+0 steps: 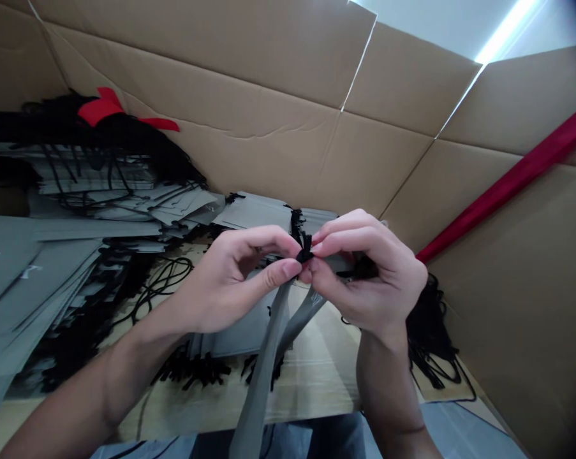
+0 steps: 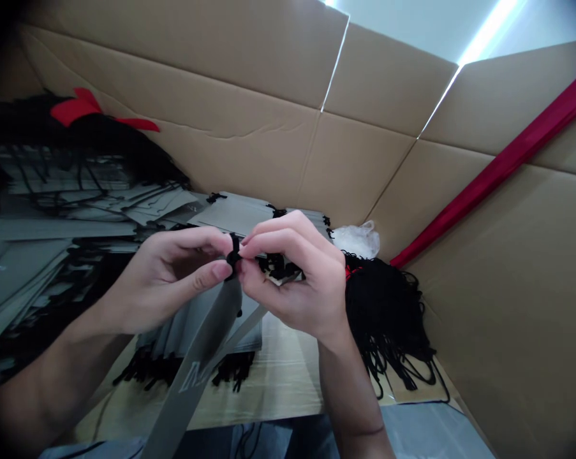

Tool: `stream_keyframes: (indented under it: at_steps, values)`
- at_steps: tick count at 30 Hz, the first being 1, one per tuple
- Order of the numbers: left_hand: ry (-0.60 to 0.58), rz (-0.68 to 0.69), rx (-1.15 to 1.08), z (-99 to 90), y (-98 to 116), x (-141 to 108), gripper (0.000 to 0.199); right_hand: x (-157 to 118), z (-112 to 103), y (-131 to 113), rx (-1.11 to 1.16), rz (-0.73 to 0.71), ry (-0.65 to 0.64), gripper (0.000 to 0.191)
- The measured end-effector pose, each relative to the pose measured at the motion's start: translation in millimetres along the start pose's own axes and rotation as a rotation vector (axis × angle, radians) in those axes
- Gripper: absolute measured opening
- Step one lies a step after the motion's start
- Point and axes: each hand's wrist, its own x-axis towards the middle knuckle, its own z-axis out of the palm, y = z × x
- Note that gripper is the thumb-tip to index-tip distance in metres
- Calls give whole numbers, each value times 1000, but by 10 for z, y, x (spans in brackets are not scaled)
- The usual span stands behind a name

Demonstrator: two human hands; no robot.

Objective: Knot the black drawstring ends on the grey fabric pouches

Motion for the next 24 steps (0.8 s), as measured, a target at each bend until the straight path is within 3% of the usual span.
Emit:
stream_keyframes:
  at_steps: [4,8,11,15,24]
  values:
    - [99,110,350,-27,36,-73,8,-47,-89,-15,9,125,-99,27]
    - [95,276,644,-53,111,-104,18,-75,-126,-39,77,196,-125,47]
    - [83,354,738,-55,152,-91,16,-56,-123,-55,76,177,-164,30]
    - [109,387,782,-61,155,-82,12,-42,-106,-67,87,203,-121,15]
    - [99,330,602,-97,117,-86,19,-56,-59,-81,162,252,-30,32]
